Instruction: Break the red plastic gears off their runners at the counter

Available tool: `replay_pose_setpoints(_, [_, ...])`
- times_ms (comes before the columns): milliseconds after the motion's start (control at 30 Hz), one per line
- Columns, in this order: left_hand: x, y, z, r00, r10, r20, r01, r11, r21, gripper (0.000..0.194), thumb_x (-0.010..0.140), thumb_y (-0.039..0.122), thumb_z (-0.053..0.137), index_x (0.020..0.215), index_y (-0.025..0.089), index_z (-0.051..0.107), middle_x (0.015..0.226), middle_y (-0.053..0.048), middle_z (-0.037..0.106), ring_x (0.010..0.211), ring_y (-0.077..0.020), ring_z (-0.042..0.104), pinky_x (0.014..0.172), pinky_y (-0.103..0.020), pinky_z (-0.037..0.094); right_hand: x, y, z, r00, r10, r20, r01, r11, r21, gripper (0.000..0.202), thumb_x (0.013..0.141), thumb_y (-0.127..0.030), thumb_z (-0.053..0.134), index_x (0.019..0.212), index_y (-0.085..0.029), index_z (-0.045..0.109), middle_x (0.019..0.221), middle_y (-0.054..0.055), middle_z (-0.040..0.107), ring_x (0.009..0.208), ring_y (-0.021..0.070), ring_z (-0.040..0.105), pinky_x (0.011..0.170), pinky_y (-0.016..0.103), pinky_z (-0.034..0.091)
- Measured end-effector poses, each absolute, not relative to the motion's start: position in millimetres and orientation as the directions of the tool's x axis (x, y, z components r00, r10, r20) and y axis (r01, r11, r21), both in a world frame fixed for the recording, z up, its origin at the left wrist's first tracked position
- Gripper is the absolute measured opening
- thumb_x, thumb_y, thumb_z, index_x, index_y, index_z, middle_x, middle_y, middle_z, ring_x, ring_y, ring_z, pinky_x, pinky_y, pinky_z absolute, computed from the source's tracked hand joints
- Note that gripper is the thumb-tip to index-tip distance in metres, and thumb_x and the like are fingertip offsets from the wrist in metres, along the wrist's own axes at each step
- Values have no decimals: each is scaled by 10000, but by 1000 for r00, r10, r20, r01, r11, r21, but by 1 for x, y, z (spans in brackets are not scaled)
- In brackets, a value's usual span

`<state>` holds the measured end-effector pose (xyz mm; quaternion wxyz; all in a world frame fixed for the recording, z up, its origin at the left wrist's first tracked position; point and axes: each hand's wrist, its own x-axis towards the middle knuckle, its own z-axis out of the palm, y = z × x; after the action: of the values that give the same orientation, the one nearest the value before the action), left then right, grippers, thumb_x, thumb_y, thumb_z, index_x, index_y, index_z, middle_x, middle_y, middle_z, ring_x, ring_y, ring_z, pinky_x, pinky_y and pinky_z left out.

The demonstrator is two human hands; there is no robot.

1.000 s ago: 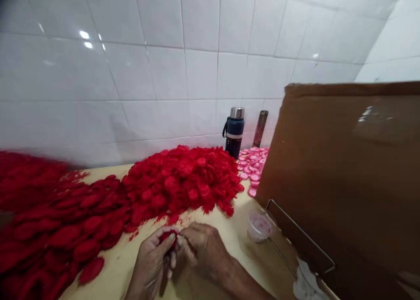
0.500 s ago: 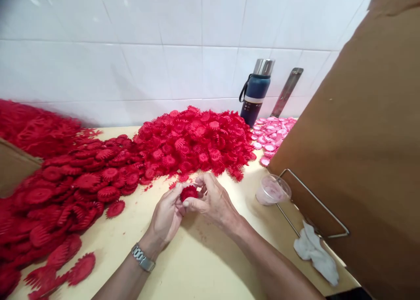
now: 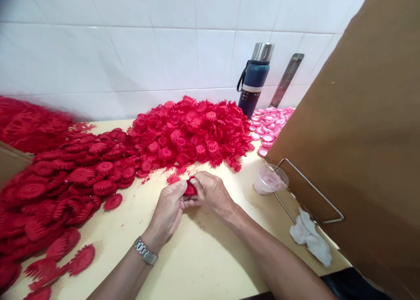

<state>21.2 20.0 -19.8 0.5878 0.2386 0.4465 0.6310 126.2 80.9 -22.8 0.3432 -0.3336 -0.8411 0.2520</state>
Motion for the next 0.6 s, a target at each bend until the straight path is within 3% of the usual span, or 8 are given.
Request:
replay_pose_setpoints(133, [22,22,-21,-268,938,-222,-479,70,875,255,701,357,623,693,109,565,629,-36,621,601,-173,622,567,-294,531,124,80,-25,-468,778,419,460,619,-636,290,880,-259,331,599,-190,356,527,-36,369,472,92,366,472,205,286])
replay_pose_setpoints(367, [21,23,-22,-377,912,-160,-397,-3,918,246,710,359,602,683,117,567,599,-31,615,574,-170,619,526,-277,531,123,77,-21,-370,819,440,498,574,-650,208,861,-208,326,662,-195,383,571,-17,432,520,115,424,491,216,306])
replay_pose_setpoints(600, [17,22,-27,-466,879,-100,-333,-70,940,228,772,352,538,717,130,526,585,-13,596,536,-144,615,447,-199,473,124,83,-21,-240,895,375,477,446,-757,226,860,-249,344,643,-197,375,543,-30,407,501,115,407,487,222,307])
